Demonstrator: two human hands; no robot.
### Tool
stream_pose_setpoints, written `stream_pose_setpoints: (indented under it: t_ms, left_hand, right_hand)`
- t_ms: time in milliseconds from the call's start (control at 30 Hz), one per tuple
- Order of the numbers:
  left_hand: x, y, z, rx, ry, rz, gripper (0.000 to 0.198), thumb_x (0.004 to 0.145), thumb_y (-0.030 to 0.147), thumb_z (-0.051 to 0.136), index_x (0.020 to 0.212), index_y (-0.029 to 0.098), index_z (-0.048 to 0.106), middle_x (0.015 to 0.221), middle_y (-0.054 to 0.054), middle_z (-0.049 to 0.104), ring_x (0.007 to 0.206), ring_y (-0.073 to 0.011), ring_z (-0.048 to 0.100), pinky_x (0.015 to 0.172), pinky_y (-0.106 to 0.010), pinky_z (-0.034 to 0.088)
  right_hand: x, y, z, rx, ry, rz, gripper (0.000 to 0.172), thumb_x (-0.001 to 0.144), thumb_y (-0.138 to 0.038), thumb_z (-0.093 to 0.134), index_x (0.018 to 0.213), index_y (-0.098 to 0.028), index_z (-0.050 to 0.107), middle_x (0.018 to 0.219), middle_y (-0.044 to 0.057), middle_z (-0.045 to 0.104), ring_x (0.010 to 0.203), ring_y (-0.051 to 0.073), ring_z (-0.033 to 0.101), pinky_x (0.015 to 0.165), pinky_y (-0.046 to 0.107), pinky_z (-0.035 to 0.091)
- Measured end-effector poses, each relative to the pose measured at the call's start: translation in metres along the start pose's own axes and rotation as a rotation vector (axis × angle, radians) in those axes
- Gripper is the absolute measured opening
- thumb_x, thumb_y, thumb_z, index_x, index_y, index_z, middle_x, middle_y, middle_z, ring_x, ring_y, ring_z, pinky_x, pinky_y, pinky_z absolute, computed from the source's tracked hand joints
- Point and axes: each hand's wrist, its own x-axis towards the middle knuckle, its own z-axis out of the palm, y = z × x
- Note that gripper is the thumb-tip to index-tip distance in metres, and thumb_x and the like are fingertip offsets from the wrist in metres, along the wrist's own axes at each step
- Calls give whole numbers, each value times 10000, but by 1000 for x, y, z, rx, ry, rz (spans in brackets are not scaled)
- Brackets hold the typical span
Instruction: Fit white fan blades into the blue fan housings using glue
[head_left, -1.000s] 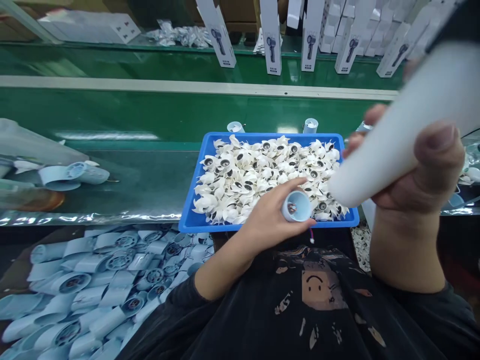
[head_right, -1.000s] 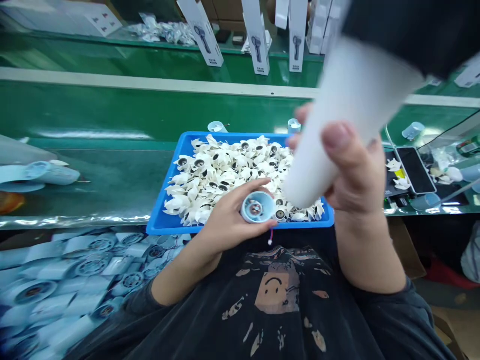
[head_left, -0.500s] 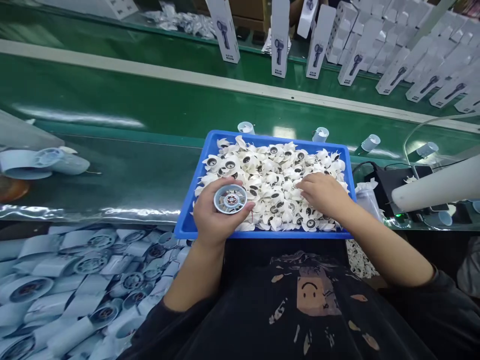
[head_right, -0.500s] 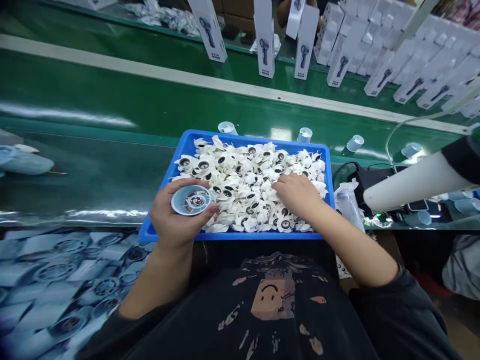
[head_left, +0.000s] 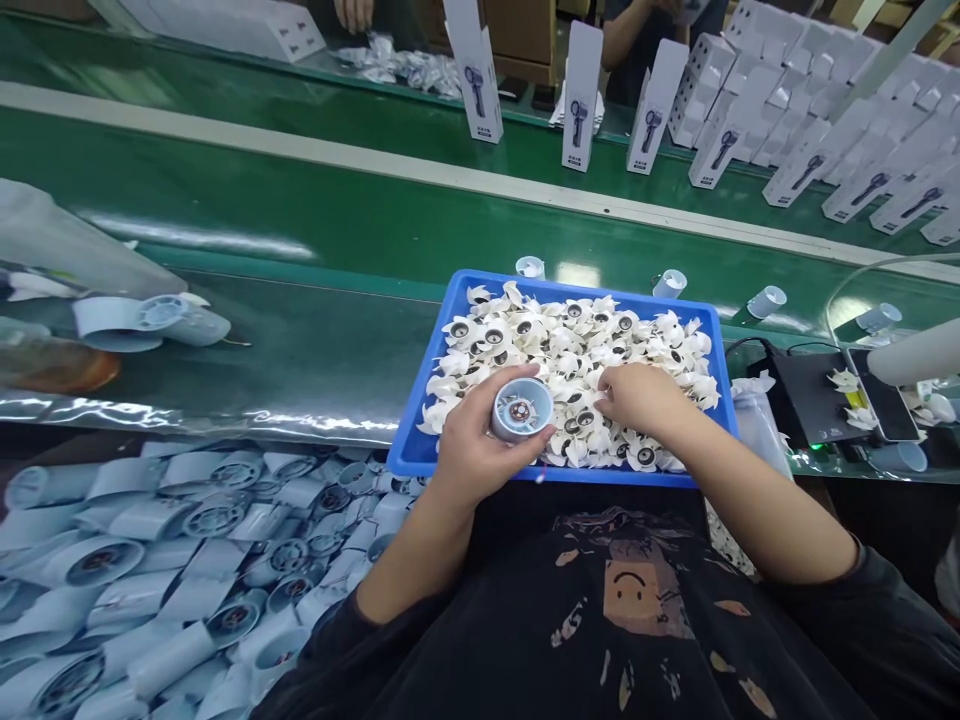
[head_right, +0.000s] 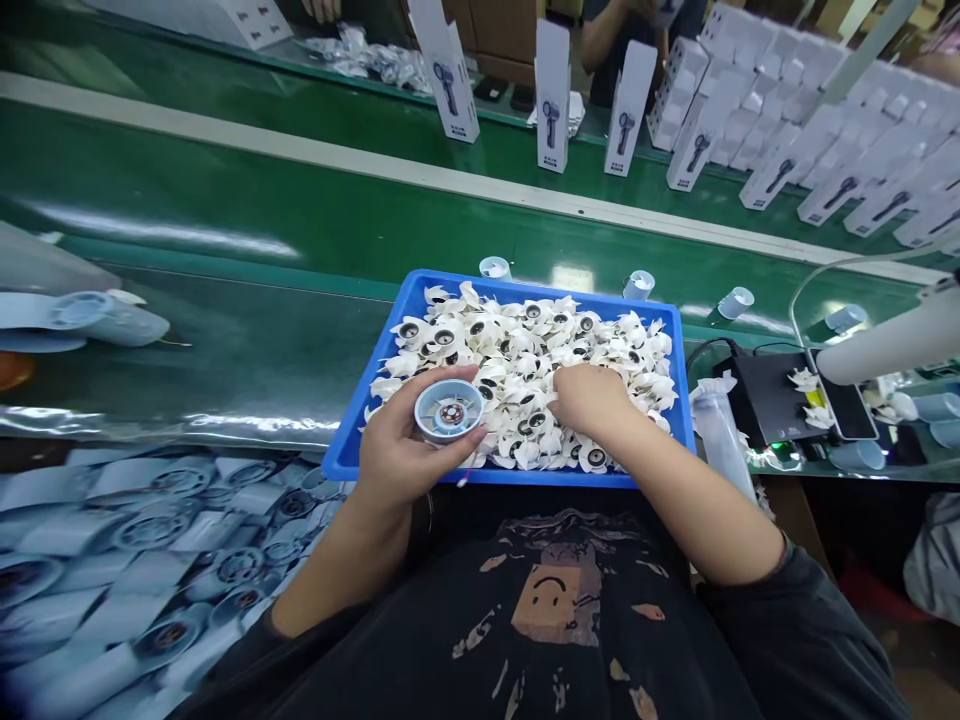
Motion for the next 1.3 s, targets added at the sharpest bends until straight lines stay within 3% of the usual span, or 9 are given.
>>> stream_pose_setpoints:
  t_ms: [167, 367, 433, 533, 633, 867, 967, 1167, 1300]
  left_hand:
    - [-7, 9, -7, 47, -139, -18, 541, 725, 347, 712, 1212, 169, 559, 1128, -96, 684, 987, -251, 679, 898, -373, 547]
    - [-4, 19, 2, 143, -219, 176, 544, 798, 453, 694, 1257, 207, 536, 1178, -98, 683, 1089, -262, 648, 955, -405, 530]
    - [-3, 22, 5, 185, -202, 230, 543, 819, 466, 676, 1272, 211, 520, 1187, -101, 680, 1090, -262, 648, 955, -412, 532]
    - [-6, 25, 9, 243, -185, 337, 477, 868, 423, 624, 1272, 200, 502, 1162, -104, 686, 1073, -253, 655, 966, -416, 529]
    - [-12, 27, 16, 276, -150, 413, 389, 904, 322, 569, 1260, 188, 488, 1120, -106, 692, 1064, -239, 656, 961, -404, 533]
    - [-19, 26, 15, 295, -52, 345, 391, 918, 365, 563, 1252, 181, 478, 1122, -114, 681, 1058, -235, 650, 949, -384, 531]
    - [-18, 22, 6, 303, -60, 265, 436, 898, 413, 602, 1263, 205, 484, 1147, -100, 680, 1076, -237, 646, 959, -376, 519]
    - [-1, -8, -32, 434, -81, 312, 616, 769, 573, 701, 1274, 259, 540, 1261, -109, 598, 1190, -307, 560, 1058, -493, 428]
    - [64, -59, -85, 616, 204, -88, 549, 715, 448, 788, 1189, 224, 625, 1147, -104, 578, 1149, -307, 553, 1020, -445, 458]
  right_hand:
    - [-26, 7, 6, 251, 154, -76, 278, 844, -213, 529, 1097, -154, 629, 1022, 106, 659, 870, 183, 607, 841, 359, 476]
    - [-47, 13, 12, 1322, -66, -395, 273, 792, -405, 597, 948, -182, 620, 836, 23, 629, 653, 102, 555, 619, 253, 488]
    - [-53, 9, 10, 1219, 37, -424, 234, 791, -343, 618, 968, -191, 635, 851, 21, 632, 682, 110, 563, 650, 264, 490]
    - [-62, -1, 6, 759, 286, -497, 191, 829, -234, 623, 1009, -200, 676, 916, 41, 625, 753, 132, 565, 731, 302, 486]
    - [-62, -8, 9, 452, 382, -571, 68, 838, -187, 662, 868, -189, 723, 827, 36, 564, 759, 148, 538, 717, 302, 459]
    - [-54, -8, 12, 557, 272, -567, 221, 834, -197, 707, 1048, -240, 740, 862, 24, 507, 819, 140, 528, 767, 287, 446]
    - [-61, -4, 6, 647, 126, -594, 138, 884, -323, 660, 920, -240, 764, 860, 25, 498, 793, 128, 531, 742, 275, 454]
    - [-75, 14, 8, 710, 228, -642, 269, 907, -395, 613, 1153, -311, 680, 1010, 56, 553, 964, 177, 566, 844, 330, 496]
    - [-92, 49, 23, 733, 371, -497, 233, 906, -341, 603, 1125, -351, 683, 1039, 48, 599, 985, 173, 613, 843, 287, 525]
